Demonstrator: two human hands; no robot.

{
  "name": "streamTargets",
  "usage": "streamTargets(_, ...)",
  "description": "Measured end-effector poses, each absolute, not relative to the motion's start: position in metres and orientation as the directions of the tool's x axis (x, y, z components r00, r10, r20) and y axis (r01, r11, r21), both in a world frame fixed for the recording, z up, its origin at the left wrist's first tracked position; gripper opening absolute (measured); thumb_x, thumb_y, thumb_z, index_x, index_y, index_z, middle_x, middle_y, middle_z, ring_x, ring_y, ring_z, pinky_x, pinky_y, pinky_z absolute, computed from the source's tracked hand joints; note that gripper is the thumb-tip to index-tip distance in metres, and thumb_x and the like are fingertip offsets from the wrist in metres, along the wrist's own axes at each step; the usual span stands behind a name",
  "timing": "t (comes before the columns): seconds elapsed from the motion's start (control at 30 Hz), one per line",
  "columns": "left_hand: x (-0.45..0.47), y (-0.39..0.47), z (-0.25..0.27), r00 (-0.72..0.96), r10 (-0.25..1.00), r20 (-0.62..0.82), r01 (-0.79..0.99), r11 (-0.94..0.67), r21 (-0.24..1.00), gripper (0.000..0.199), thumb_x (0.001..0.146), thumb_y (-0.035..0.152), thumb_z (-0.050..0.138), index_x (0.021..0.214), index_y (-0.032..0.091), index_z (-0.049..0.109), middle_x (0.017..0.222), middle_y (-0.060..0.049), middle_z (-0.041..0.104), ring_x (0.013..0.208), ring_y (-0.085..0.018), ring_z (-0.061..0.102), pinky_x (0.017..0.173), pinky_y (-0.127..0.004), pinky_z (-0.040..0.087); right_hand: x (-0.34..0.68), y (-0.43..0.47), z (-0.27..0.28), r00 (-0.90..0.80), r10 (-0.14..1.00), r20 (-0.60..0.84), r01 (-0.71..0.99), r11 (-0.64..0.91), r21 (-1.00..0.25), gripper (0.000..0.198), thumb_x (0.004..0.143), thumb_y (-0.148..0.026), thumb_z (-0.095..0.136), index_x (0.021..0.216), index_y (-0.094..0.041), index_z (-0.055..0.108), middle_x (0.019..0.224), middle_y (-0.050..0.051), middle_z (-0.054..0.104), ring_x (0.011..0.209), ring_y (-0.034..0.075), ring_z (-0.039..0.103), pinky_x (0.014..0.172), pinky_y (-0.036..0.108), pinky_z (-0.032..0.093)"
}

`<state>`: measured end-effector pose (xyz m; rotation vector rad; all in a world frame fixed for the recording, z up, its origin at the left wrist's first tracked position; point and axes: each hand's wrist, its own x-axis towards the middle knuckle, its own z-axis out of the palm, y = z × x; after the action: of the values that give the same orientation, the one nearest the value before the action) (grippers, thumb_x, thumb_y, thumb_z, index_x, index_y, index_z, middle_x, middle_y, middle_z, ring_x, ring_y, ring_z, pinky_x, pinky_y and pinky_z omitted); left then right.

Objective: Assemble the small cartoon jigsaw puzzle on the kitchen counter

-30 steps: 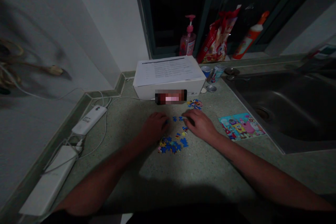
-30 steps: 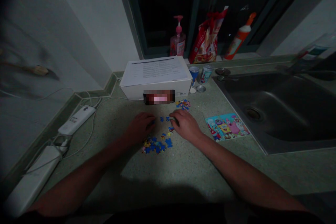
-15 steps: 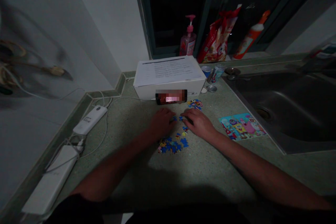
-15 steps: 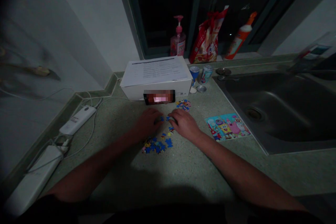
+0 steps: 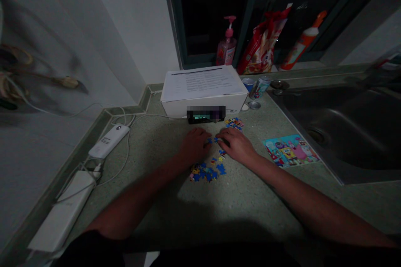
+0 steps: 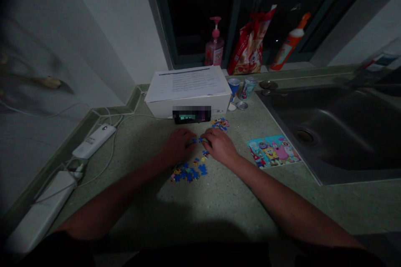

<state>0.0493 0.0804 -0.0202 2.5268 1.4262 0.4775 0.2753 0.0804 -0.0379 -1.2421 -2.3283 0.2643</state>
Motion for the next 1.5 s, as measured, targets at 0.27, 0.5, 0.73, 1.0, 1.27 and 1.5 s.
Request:
streamTargets(0.27, 0.052, 0.081, -0.021, 0.479, 0.863, 0.164, 0.805, -0.506, 0.309, 0.021, 0.097, 0.027, 0.069, 0.116, 0.021, 0.075, 0.118, -0.009, 0.07, 0.117, -0.028, 0.062, 0.108, -0.046, 0.05, 0.275, 0.081, -0.039, -0.471, 0.814, 0.34, 0.726, 0.576, -0.376, 0.02, 0.1, -0.022, 0.063, 0.114, -0.018, 0.077, 0.112, 0.013, 0.073, 0.107, 0.03, 0.068, 0.096, 0.046, 0.055)
streamTargets(0.5, 0.037, 0.078, -0.02, 0.442, 0.882, 0.164, 0.82, -0.471, 0.324, 0.022, 0.095, 0.026, 0.071, 0.116, 0.021, 0.076, 0.12, -0.01, 0.07, 0.118, -0.029, 0.062, 0.109, -0.047, 0.05, 0.275, 0.081, -0.038, -0.476, 0.805, 0.354, 0.711, 0.589, -0.384, 0.02, 0.1, -0.022, 0.063, 0.114, -0.019, 0.077, 0.112, 0.012, 0.073, 0.106, 0.029, 0.068, 0.096, 0.047, 0.055)
streamTargets(0.73, 0.033, 0.077, -0.022, 0.443, 0.88, 0.171, 0.817, -0.475, 0.327, 0.024, 0.095, 0.026, 0.071, 0.118, 0.021, 0.076, 0.12, -0.01, 0.07, 0.119, -0.03, 0.061, 0.11, -0.048, 0.049, 0.275, 0.081, -0.039, -0.48, 0.805, 0.349, 0.715, 0.589, -0.376, 0.018, 0.1, -0.022, 0.065, 0.113, -0.02, 0.077, 0.112, 0.011, 0.074, 0.107, 0.029, 0.068, 0.096, 0.046, 0.055)
streamTargets(1.0, 0.031, 0.074, -0.025, 0.443, 0.874, 0.198, 0.804, -0.485, 0.343, 0.025, 0.096, 0.025, 0.07, 0.119, 0.022, 0.076, 0.121, -0.009, 0.07, 0.119, -0.029, 0.06, 0.111, -0.048, 0.049, 0.273, 0.081, -0.04, -0.472, 0.804, 0.361, 0.71, 0.589, -0.386, 0.019, 0.099, -0.023, 0.067, 0.114, -0.021, 0.078, 0.112, 0.012, 0.073, 0.108, 0.03, 0.067, 0.097, 0.048, 0.055)
streamTargets(1.27, 0.032, 0.073, -0.023, 0.441, 0.878, 0.188, 0.804, -0.479, 0.351, 0.026, 0.095, 0.025, 0.07, 0.12, 0.021, 0.076, 0.123, -0.01, 0.07, 0.121, -0.03, 0.061, 0.112, -0.049, 0.048, 0.272, 0.083, -0.042, -0.46, 0.808, 0.369, 0.714, 0.583, -0.388, 0.019, 0.1, -0.024, 0.064, 0.112, -0.023, 0.079, 0.11, 0.01, 0.073, 0.106, 0.029, 0.067, 0.095, 0.046, 0.055)
streamTargets(1.5, 0.031, 0.073, -0.025, 0.441, 0.875, 0.201, 0.806, -0.485, 0.339, 0.025, 0.096, 0.025, 0.07, 0.12, 0.021, 0.076, 0.122, -0.01, 0.07, 0.12, -0.029, 0.061, 0.111, -0.048, 0.049, 0.271, 0.083, -0.04, -0.46, 0.812, 0.361, 0.716, 0.579, -0.391, 0.019, 0.099, -0.023, 0.065, 0.112, -0.021, 0.078, 0.11, 0.011, 0.073, 0.105, 0.029, 0.067, 0.095, 0.047, 0.055)
